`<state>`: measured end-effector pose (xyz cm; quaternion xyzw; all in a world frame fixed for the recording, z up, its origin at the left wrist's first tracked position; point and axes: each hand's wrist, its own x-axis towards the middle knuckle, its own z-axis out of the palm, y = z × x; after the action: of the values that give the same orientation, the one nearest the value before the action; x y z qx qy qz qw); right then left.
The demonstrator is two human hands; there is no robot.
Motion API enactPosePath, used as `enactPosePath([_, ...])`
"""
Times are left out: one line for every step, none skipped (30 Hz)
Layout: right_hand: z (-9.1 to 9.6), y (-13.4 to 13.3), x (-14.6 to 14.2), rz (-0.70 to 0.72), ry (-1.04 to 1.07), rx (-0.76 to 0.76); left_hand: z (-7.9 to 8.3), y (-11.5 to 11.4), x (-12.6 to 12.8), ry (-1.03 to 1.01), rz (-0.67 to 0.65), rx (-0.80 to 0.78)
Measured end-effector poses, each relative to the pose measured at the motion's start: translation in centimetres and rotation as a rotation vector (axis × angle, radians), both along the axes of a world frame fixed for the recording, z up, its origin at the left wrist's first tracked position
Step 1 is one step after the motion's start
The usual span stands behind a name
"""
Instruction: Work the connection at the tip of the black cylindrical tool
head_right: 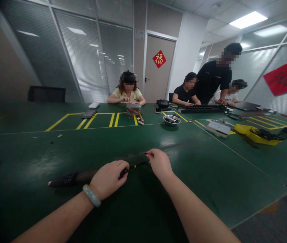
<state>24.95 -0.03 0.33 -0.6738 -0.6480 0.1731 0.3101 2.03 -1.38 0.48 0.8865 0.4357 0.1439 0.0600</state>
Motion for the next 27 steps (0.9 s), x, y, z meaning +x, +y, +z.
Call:
enactPosePath([-0.1, 0.3, 0.4, -0.032, 0.013, 0.021, 0.0, 0.0, 0.0, 0.001, -0.001, -0.002])
enactPosePath([-0.1, 0.6, 0.7, -0.063, 0.022, 0.043, 0.0, 0.0, 0.0, -0.002, -0.003, -0.005])
enactPosePath([-0.2, 0.9, 1.1, -0.090, 0.028, 0.064, 0.0, -0.1, -0.1, -0.006, -0.005, -0.008])
enactPosePath([-0.3, 1.1, 1.4, -0.110, 0.033, 0.082, 0.0, -0.1, -0.1, -0.011, -0.007, -0.012])
enactPosePath([-0.4, 1.3, 1.6, -0.122, 0.038, 0.096, -0.1, -0.1, -0.2, -0.015, -0.010, -0.017])
enactPosePath([-0.5, 1.4, 1.7, -0.127, 0.041, 0.103, -0.1, -0.2, -0.2, -0.019, -0.011, -0.023])
enactPosePath([-0.5, 1.4, 1.7, -0.123, 0.043, 0.102, 0.0, -0.2, -0.2, -0.024, -0.012, -0.028])
enactPosePath([-0.5, 1.4, 1.7, -0.111, 0.043, 0.097, 0.0, -0.3, -0.3, -0.028, -0.012, -0.032])
enactPosePath([-0.4, 1.3, 1.6, -0.090, 0.039, 0.085, 0.1, -0.3, -0.3, -0.031, -0.014, -0.038])
enactPosePath([-0.2, 1.1, 1.4, -0.066, 0.031, 0.070, 0.2, -0.3, -0.3, -0.032, -0.015, -0.042])
enactPosePath([0.0, 0.9, 1.2, -0.043, 0.022, 0.057, 0.2, -0.3, -0.3, -0.030, -0.015, -0.045])
enactPosePath([0.2, 0.6, 1.0, -0.016, 0.010, 0.048, 0.3, -0.3, -0.3, -0.026, -0.012, -0.044])
enactPosePath([0.5, 0.4, 0.7, 0.011, -0.006, 0.043, 0.3, -0.3, -0.3, -0.023, -0.010, -0.040])
enactPosePath([0.7, 0.1, 0.4, 0.038, -0.025, 0.041, 0.4, -0.3, -0.2, -0.022, -0.008, -0.034])
enactPosePath([1.0, -0.2, 0.1, 0.067, -0.046, 0.038, 0.3, -0.3, -0.2, -0.024, -0.007, -0.029])
enactPosePath([1.2, -0.4, -0.1, 0.099, -0.066, 0.037, 0.3, -0.2, -0.2, -0.027, -0.006, -0.027])
enactPosePath([1.3, -0.6, -0.3, 0.136, -0.085, 0.031, 0.3, -0.2, -0.1, -0.029, -0.006, -0.028])
enactPosePath([1.4, -0.8, -0.5, 0.172, -0.101, 0.025, 0.2, -0.1, -0.1, -0.031, -0.002, -0.030])
enactPosePath([1.4, -0.8, -0.7, 0.210, -0.114, 0.023, 0.1, -0.1, -0.1, -0.032, 0.002, -0.031])
enactPosePath([1.3, -0.9, -0.8, 0.246, -0.124, 0.023, 0.1, -0.1, 0.0, -0.032, 0.008, -0.029])
enactPosePath([1.2, -0.9, -0.9, 0.280, -0.134, 0.023, 0.1, -0.1, 0.0, -0.033, 0.013, -0.025])
enactPosePath([1.1, -0.9, -1.0, 0.309, -0.145, 0.020, 0.0, -0.1, 0.0, -0.033, 0.015, -0.020])
enactPosePath([1.0, -0.9, -1.0, 0.334, -0.155, 0.013, 0.0, 0.0, 0.0, -0.031, 0.014, -0.019])
enactPosePath([1.0, -0.9, -1.1, 0.349, -0.165, 0.002, 0.1, 0.0, 0.0, -0.027, 0.009, -0.021])
enactPosePath([1.0, -0.9, -1.1, 0.359, -0.176, -0.014, 0.1, -0.1, 0.0, -0.021, 0.005, -0.024])
enactPosePath([1.0, -0.9, -1.1, 0.362, -0.185, -0.033, 0.1, -0.1, 0.0, -0.016, 0.002, -0.026])
enactPosePath([1.0, -0.9, -1.1, 0.360, -0.195, -0.053, 0.2, -0.1, 0.0, -0.010, 0.000, -0.028])
